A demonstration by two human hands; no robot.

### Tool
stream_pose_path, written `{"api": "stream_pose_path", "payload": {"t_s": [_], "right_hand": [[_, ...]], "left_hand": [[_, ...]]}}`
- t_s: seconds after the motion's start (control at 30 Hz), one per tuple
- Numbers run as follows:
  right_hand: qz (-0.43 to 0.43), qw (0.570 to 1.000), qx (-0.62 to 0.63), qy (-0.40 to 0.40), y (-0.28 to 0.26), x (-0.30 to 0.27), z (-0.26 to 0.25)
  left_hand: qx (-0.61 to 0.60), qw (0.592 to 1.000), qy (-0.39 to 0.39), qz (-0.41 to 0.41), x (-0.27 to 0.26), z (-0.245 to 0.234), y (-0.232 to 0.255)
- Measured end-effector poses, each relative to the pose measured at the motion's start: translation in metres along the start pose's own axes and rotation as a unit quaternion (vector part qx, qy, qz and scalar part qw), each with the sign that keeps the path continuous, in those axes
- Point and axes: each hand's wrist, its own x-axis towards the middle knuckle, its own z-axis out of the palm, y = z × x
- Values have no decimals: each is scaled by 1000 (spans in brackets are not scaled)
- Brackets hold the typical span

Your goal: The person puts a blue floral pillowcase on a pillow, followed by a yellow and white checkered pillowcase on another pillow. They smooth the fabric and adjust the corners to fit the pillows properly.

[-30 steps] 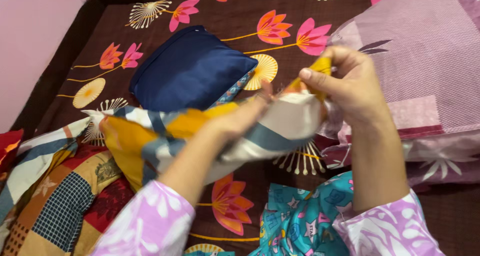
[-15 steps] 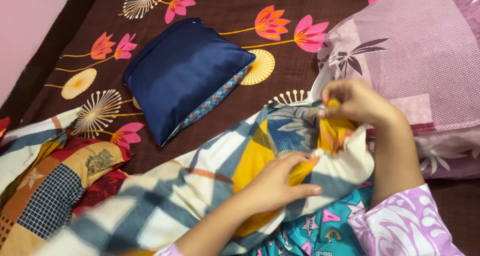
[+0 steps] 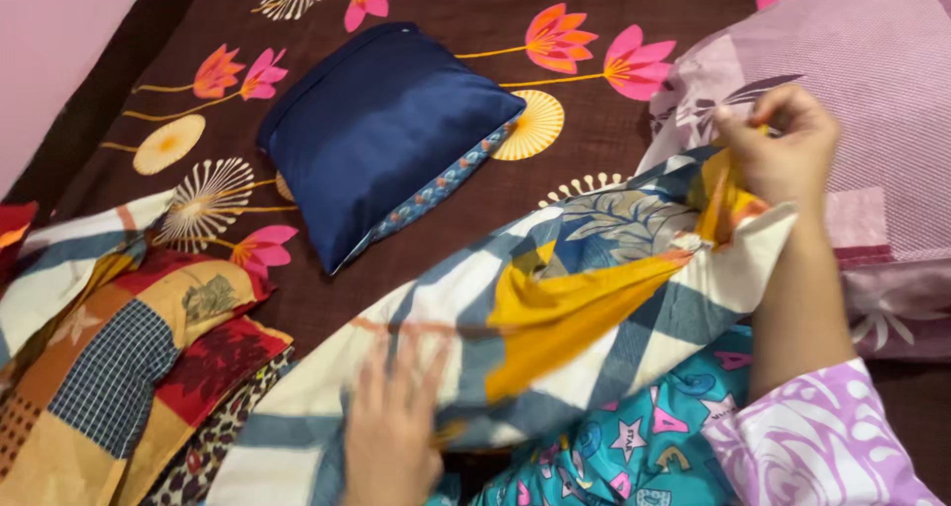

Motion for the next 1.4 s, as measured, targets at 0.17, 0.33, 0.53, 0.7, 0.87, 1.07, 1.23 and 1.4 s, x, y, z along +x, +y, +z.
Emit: {"api": "stream_pose_path", "payload": {"t_s": [0.17, 0.33, 0.53, 0.7, 0.87, 1.07, 1.23, 1.4], "right_hand": [[-70, 996, -41, 23, -92, -10, 19], [-314, 880, -348, -81, -193, -72, 91], [-313, 837, -398, -208, -156, -68, 173], [-266, 826, -458, -193, -103, -62, 166], [-259, 817, -476, -198, -91, -64, 160], [-263, 797, -502, -209, -94, -67, 167], [-247, 769, -544, -226, -115, -92, 164], [-249, 744, -577, -228, -140, -120, 175]], "left_hand": [[29, 994, 102, 6, 79, -44, -58], [86, 992, 72, -50, 122, -29, -88], [54, 993, -54, -92, 126, -26, -86], [105, 993, -33, -46, 111, -59, -68], [237, 949, -177, -112, 50, -97, -59], [152, 945, -146, -251, 58, -67, -111], [124, 917, -254, -283, 86, -21, -144], [158, 955, -165, -191, 81, 45, -158]]}}
